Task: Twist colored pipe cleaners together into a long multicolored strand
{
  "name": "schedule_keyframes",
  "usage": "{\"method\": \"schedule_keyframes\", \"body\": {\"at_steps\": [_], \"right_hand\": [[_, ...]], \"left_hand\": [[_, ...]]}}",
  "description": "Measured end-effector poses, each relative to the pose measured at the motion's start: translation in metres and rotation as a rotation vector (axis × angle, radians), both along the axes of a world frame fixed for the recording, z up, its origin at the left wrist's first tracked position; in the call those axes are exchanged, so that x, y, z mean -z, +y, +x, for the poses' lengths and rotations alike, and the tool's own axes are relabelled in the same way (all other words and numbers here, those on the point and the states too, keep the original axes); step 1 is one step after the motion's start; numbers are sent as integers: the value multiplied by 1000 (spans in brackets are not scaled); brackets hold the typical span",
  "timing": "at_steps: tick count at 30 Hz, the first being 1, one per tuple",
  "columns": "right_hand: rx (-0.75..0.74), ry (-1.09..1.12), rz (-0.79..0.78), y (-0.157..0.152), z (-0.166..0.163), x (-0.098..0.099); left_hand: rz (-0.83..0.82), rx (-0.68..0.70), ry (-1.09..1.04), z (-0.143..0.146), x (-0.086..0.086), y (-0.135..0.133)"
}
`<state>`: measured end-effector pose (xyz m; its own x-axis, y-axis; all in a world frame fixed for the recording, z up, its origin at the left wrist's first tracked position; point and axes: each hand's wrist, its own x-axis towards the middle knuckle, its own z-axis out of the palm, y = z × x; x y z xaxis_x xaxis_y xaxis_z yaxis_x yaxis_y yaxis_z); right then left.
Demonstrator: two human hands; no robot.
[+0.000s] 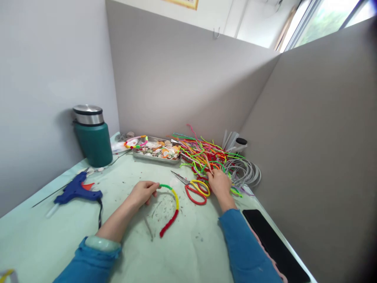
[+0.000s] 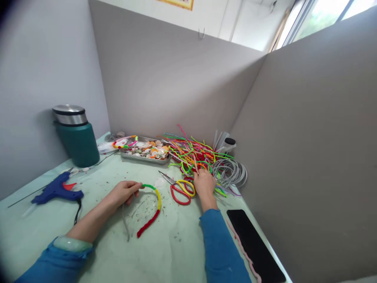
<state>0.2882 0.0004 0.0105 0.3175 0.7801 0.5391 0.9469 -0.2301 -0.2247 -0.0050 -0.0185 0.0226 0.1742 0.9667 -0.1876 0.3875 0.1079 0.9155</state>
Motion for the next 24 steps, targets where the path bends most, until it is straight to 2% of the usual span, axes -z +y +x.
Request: {"method": "schedule_keyframes", "body": {"at_steps": [2,4,11,15,17,19,22,24], "right_hand": [[-12,71,-13,2,2,0],[-79,231,56,4,4,-1],[-397,1117,522,7,6,-15],[-568,1279,641,-2,7,-27],[-652,1283,610,-7,6,-33],[-749,1295,496,-12,1,-38],[-891,1375,191,-17,-16,-37],[-942,1424,-81,-19,-37,-30]], "left_hand": [[-3,-3,-16,0,3,1],[-5,-2,-18,-1,7,4],[4,22,-14,-3,13,7],[19,36,54,-3,15,7],[44,54,113,-3,17,8],[72,65,185,-3,18,9],[143,87,272,-2,15,6],[236,107,297,0,11,4]]}}
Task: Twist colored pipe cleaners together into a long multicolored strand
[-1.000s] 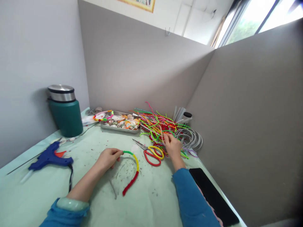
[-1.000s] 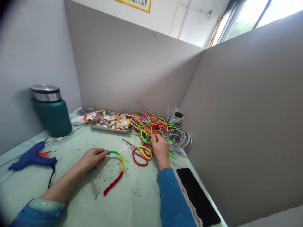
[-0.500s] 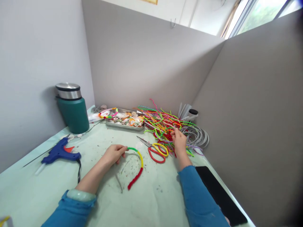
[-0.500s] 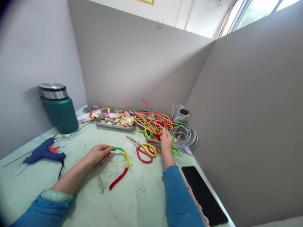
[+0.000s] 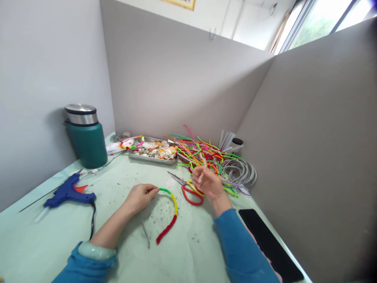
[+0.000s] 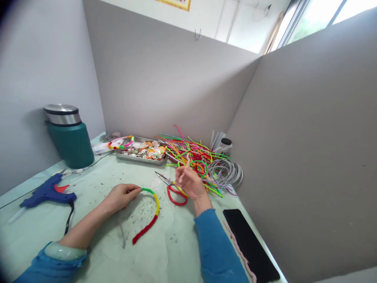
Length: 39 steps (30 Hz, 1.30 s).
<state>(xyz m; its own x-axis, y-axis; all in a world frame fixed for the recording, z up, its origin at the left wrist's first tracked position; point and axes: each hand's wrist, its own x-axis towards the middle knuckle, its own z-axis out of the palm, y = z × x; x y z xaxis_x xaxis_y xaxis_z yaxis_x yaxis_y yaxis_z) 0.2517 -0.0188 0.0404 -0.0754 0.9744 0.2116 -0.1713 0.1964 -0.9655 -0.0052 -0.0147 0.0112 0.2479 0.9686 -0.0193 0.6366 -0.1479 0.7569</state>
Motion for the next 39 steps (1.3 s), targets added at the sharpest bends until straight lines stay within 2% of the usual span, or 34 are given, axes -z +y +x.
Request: {"method": "schedule_keyframes", "body": {"at_steps": [3,5,7,9,11,16,19,22,26,28,32,34,37,39], "right_hand": [[-322,-99,-223,-2,-36,16],[-490,-132,-284,-4,-58,26],[-595,-203,-308,-6,-73,33],[-638,-289,-306,-8,-82,35],[-653,-378,-283,-10,-86,34],[-657,-616,-180,-18,-92,28],[-675,-678,-126,-21,-92,26],[-609,-639,-129,-17,-88,27],[-206,-454,-96,-4,-83,35],[-73,-307,-100,2,-81,39],[-92,36,-159,5,-80,41],[-105,139,-163,5,-79,40],[-62,152,-155,5,-80,41],[43,61,-108,7,-81,44]], "left_hand": [[133,39,50,1,-3,-2],[193,43,100,1,-3,-2],[244,22,101,0,-3,0],[224,-13,21,-1,-2,2],[114,-31,-113,-1,-3,3],[-150,49,-437,5,-8,-1],[-231,12,-544,5,-9,-3],[-264,-2,-604,3,-8,-3],[-278,17,-590,2,-8,-4],[-305,35,-559,3,-9,-6],[-393,79,-494,3,-8,-6],[-433,115,-506,3,-8,-6],[-470,171,-544,3,-8,-7],[-448,197,-524,3,-9,-9]]}}
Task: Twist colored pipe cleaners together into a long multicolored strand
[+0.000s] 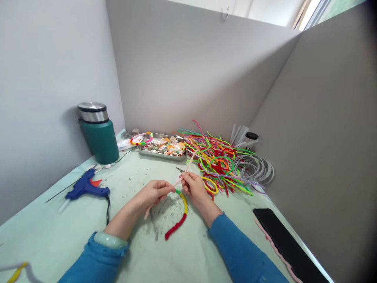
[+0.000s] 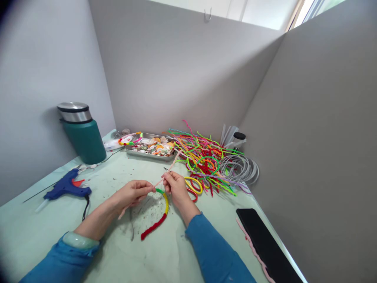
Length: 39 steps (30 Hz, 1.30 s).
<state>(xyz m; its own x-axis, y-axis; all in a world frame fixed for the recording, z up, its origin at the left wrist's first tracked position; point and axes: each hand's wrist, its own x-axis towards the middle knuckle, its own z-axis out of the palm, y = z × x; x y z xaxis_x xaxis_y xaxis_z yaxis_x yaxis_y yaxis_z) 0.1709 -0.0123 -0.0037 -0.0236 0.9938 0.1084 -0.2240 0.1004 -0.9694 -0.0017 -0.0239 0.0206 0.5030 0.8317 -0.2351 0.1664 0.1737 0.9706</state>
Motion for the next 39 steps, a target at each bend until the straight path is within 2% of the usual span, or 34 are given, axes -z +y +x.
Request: {"method": "schedule_keyframes", "body": {"at_steps": [3,5,9,12,14,16,20,22,28,33,39], "right_hand": [[197,-208,110,1,-2,3],[245,-259,134,2,-2,4],[306,-120,88,6,6,1],[361,13,64,10,14,-1],[317,51,57,10,15,-1],[208,33,44,8,11,-1],[-75,-125,51,-1,-5,3],[-130,-202,88,-4,-11,4],[-13,-232,111,-3,-8,5],[-7,-171,81,-3,-7,4],[106,-188,71,-2,-5,3]], "left_hand": [[88,-4,49,2,-1,-3],[94,-5,57,3,-2,-4],[31,36,37,2,-3,-3],[46,21,37,1,-2,0],[55,-21,39,0,0,2],[51,-59,27,0,3,4],[28,-89,-15,0,5,4],[17,-91,-21,-1,4,4],[24,-95,-19,-3,0,3],[82,1,7,-3,2,3],[127,-20,68,-1,2,2]]}}
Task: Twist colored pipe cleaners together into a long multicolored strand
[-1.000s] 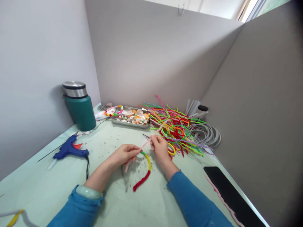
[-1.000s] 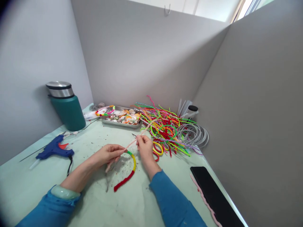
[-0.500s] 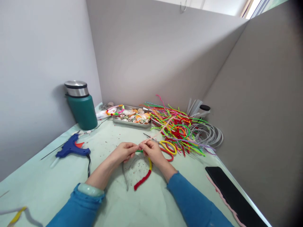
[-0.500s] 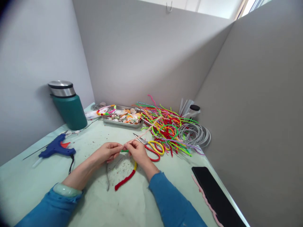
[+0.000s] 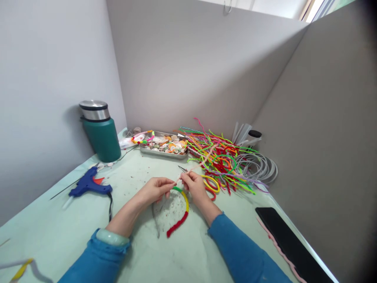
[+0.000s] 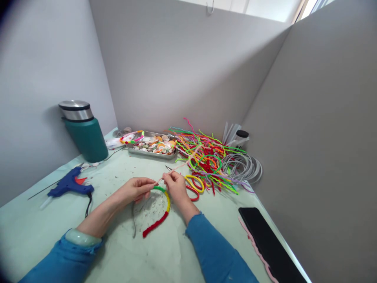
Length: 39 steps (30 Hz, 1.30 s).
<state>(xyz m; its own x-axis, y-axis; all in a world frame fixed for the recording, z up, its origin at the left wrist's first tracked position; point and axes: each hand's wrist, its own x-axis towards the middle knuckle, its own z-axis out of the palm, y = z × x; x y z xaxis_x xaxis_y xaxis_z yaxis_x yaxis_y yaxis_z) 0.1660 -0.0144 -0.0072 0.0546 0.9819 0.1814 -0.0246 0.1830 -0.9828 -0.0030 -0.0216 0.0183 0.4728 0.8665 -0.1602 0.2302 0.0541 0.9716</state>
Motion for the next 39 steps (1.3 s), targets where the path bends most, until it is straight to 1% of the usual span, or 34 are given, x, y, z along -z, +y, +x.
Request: {"method": "schedule_keyframes", "body": {"at_steps": [3,6,7,9,13,15,16,19,20,21,24,26,28,31,34,37,39], "right_hand": [[48,-10,-9,1,1,0],[57,0,-25,2,1,1],[59,4,-25,2,1,1],[69,9,-19,2,0,2],[59,57,-39,1,-3,2],[51,86,-61,1,-4,2],[61,92,-67,2,-4,3],[90,62,-50,3,-3,4],[92,41,-40,3,-2,4],[91,12,-28,4,-2,4],[65,-109,8,3,0,2],[16,-193,40,0,-1,0],[-74,-263,82,-5,-5,-2],[-225,-394,168,-16,-13,-4],[-296,-566,275,-24,-19,-4],[-312,-688,368,-28,-22,-5],[-337,-720,399,-29,-22,-6]], "left_hand": [[34,24,50,1,-4,-2],[85,56,104,1,-6,-4],[112,41,126,1,-6,-3],[211,-41,201,1,-4,-1],[535,-219,416,0,3,2],[627,-259,475,1,2,0],[629,-238,468,2,1,-1],[524,-41,344,3,-4,-4],[482,12,299,3,-5,-5],[451,37,268,2,-7,-5],[413,-23,259,0,-7,-4],[400,-80,246,-1,-7,-1],[358,-123,192,-2,-6,1],[246,-198,77,0,-6,2],[143,-270,-30,2,-6,2],[78,-280,-131,3,-6,2],[32,-268,-209,2,-6,3]]}}
